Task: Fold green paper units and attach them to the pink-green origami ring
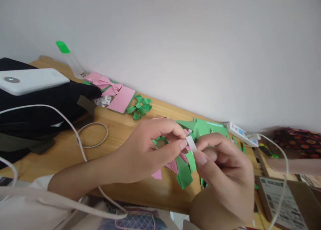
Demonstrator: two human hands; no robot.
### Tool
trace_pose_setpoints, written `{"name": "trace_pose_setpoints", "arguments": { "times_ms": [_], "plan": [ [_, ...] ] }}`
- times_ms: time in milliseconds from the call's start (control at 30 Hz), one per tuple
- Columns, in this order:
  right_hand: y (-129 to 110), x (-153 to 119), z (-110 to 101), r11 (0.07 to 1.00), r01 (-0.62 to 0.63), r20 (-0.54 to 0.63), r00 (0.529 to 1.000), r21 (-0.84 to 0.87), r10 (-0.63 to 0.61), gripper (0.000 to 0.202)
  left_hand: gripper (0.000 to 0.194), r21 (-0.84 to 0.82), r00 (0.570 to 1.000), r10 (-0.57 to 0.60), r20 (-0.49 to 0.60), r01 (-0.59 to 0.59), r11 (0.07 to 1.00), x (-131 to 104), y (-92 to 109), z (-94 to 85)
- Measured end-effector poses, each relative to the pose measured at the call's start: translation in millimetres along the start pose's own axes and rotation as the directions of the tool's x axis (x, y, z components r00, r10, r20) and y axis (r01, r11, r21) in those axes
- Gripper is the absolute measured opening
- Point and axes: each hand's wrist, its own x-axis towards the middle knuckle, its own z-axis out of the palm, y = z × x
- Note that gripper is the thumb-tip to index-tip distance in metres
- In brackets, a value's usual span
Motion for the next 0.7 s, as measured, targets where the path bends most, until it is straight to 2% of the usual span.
{"name": "trace_pose_setpoints", "arguments": {
  "times_ms": [367,700],
  "plan": [
    [-0.7,-0.9,1.2,0.998,-0.036,-0.038,0.999,0.054,0.038,0.007,0.012,-0.018,1.0,0.007,0.013,-0.007,1.0,0.1,-0.3,0.1],
    [-4.0,0.9,2.2,0.999,-0.027,-0.061,0.998,0.035,0.03,0.008,0.014,-0.007,0.999,0.037,-0.006,-0.037,0.999,0.2,0.6,0.8]
  ]
}}
